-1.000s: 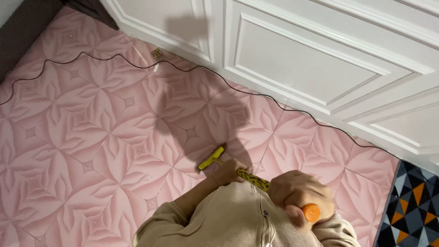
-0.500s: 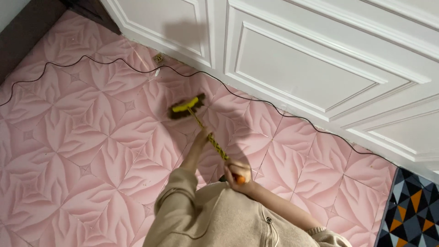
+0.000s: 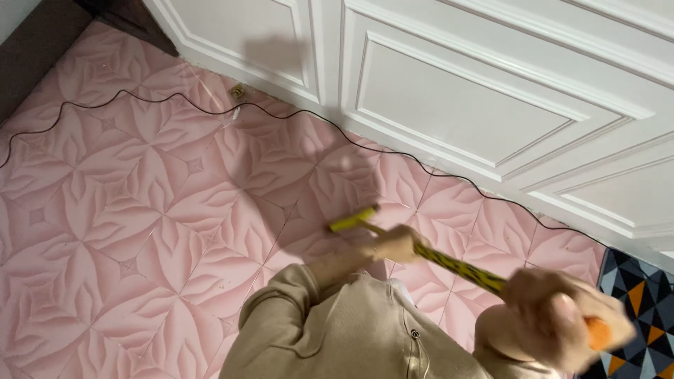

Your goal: Sweeping a tiled floor with a broom.

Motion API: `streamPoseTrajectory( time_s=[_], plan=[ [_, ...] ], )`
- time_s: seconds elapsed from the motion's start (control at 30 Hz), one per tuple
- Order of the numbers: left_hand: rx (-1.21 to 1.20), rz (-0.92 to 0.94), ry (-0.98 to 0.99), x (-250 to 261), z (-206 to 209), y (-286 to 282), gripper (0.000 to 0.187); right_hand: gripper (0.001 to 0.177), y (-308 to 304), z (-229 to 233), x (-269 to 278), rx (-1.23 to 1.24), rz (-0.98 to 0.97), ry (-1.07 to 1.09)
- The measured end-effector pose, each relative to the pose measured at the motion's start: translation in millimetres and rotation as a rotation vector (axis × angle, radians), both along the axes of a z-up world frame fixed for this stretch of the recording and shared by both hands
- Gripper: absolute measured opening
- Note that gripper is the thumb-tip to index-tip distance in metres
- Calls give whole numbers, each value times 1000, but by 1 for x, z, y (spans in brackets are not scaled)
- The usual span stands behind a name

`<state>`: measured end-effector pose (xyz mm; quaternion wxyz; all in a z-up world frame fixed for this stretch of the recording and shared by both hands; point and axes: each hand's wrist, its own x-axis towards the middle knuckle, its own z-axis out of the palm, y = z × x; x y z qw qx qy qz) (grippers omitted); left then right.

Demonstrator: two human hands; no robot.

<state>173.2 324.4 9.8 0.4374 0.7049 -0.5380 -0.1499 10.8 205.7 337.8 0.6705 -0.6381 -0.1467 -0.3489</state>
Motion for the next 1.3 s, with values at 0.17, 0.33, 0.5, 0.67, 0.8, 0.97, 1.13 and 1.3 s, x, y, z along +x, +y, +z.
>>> streamPoseTrajectory(
  time_s=[0.17, 0.33, 0.5, 0.67, 0.8, 0.97, 1.13, 1.3],
  plan=[
    [115, -195, 135, -46, -2, -22, 28, 35, 42, 16, -8, 27, -104, 165],
    [200, -171, 269, -22, -36, -9, 7, 34, 31, -35, 3, 130, -23, 4],
    [-73, 51, 6, 61, -136, 58, 44, 34, 38, -125, 39, 56, 5, 97],
    [349, 411, 70, 97, -100, 123, 26, 38, 79, -200, 79, -19, -9, 17],
    [224, 556, 292, 117, -89, 157, 22, 38, 102, -237, 96, -49, 105, -79],
    [247, 662, 13, 150, -193, 165, 30, 32, 106, -234, 84, -181, 152, 42],
    [32, 651, -48, 121, -106, 135, 14, 36, 68, -190, 70, -229, 106, 204],
    [27, 364, 86, 60, -11, 98, 14, 38, 54, -70, 43, 135, 88, -17]
  ],
)
